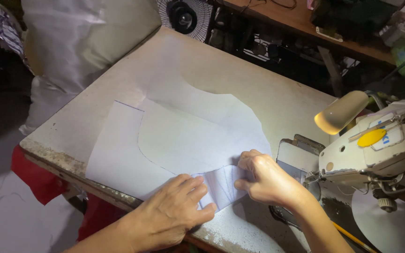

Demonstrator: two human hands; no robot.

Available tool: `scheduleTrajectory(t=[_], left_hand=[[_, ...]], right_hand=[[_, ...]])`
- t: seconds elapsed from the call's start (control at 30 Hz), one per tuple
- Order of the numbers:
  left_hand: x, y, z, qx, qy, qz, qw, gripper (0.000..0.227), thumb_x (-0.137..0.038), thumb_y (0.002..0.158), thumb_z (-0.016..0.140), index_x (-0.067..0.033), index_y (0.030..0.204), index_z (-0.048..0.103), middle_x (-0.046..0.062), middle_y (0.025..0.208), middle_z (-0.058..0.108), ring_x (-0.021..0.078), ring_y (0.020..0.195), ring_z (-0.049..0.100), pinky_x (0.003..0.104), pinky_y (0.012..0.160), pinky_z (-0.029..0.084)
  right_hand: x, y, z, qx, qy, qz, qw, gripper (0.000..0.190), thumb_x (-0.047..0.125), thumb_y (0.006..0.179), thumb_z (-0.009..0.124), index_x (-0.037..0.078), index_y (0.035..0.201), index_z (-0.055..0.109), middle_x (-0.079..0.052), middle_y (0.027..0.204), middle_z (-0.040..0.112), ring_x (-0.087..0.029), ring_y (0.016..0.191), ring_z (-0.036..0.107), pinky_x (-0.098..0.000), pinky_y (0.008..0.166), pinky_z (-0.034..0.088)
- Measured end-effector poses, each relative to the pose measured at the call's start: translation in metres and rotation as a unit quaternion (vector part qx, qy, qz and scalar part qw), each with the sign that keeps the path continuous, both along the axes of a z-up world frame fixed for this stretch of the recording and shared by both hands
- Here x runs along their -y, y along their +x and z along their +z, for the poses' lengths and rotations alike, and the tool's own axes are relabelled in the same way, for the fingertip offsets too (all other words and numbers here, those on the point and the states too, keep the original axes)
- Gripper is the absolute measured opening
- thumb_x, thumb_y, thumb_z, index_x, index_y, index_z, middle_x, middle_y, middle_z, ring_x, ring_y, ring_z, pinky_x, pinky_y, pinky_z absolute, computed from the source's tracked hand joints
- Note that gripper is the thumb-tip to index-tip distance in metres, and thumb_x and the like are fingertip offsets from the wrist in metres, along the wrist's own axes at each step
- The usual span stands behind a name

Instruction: Folding and aligning fabric pieces using a metal ruler on a workbench

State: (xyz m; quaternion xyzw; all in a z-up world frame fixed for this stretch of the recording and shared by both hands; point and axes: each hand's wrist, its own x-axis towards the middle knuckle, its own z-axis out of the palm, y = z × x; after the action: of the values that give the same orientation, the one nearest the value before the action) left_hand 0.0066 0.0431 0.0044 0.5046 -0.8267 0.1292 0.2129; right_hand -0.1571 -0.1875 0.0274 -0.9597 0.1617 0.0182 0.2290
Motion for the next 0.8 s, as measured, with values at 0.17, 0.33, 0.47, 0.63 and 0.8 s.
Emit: scheduleTrajectory(t=[0.17, 0.33, 0.47, 0.63, 0.8], left_hand=[[0.001, 0.002, 0.000, 0.021, -0.053, 0.008, 0.998, 0.032, -0.008, 0.072, 0.062, -0.0104, 0.103, 0.063, 0.014, 0.088, 0.053, 0.0358, 0.085, 0.054, 0.042, 0.071, 0.045], [0.000, -0.002, -0.015, 0.016, -0.114, 0.034, 0.993, 0.025, -0.006, 0.091, 0.052, -0.0097, 0.113, 0.063, 0.027, 0.108, 0.062, 0.0423, 0.102, 0.061, 0.047, 0.083, 0.049], [0.005, -0.002, -0.020, -0.007, -0.168, 0.040, 0.985, 0.018, -0.006, 0.093, 0.054, -0.0098, 0.108, 0.063, 0.027, 0.105, 0.064, 0.0415, 0.098, 0.065, 0.049, 0.082, 0.054], [0.009, -0.003, -0.027, -0.008, -0.257, 0.084, 0.963, 0.027, 0.004, 0.083, 0.061, -0.0147, 0.102, 0.059, 0.017, 0.092, 0.065, 0.0307, 0.091, 0.069, 0.037, 0.079, 0.060], [0.012, -0.007, -0.036, -0.047, -0.259, 0.097, 0.960, 0.018, -0.002, 0.081, 0.057, -0.0149, 0.093, 0.061, 0.018, 0.093, 0.066, 0.0316, 0.089, 0.070, 0.039, 0.081, 0.061]], right_hand=[[-0.010, -0.002, 0.021, -0.047, 0.106, -0.017, 0.993, 0.020, 0.031, 0.092, 0.073, 0.013, 0.091, 0.065, -0.001, 0.099, 0.057, -0.017, 0.102, 0.056, -0.0313, 0.094, 0.045], [-0.013, 0.006, 0.018, -0.017, 0.066, -0.016, 0.998, 0.032, 0.033, 0.096, 0.072, 0.014, 0.078, 0.054, -0.001, 0.082, 0.057, -0.018, 0.086, 0.055, -0.0325, 0.079, 0.045], [-0.016, 0.026, 0.031, -0.143, 0.200, -0.099, 0.964, 0.019, 0.009, 0.097, 0.069, 0.010, 0.084, 0.055, 0.003, 0.077, 0.047, -0.013, 0.075, 0.045, -0.0276, 0.067, 0.040], [-0.009, 0.038, 0.019, -0.119, 0.222, -0.066, 0.965, 0.033, 0.014, 0.093, 0.076, 0.012, 0.069, 0.053, 0.005, 0.067, 0.045, -0.011, 0.063, 0.040, -0.0299, 0.058, 0.033], [-0.005, 0.041, 0.021, -0.080, 0.390, -0.073, 0.914, 0.022, 0.014, 0.091, 0.080, 0.005, 0.074, 0.069, 0.000, 0.065, 0.062, -0.011, 0.062, 0.057, -0.0275, 0.061, 0.046]])
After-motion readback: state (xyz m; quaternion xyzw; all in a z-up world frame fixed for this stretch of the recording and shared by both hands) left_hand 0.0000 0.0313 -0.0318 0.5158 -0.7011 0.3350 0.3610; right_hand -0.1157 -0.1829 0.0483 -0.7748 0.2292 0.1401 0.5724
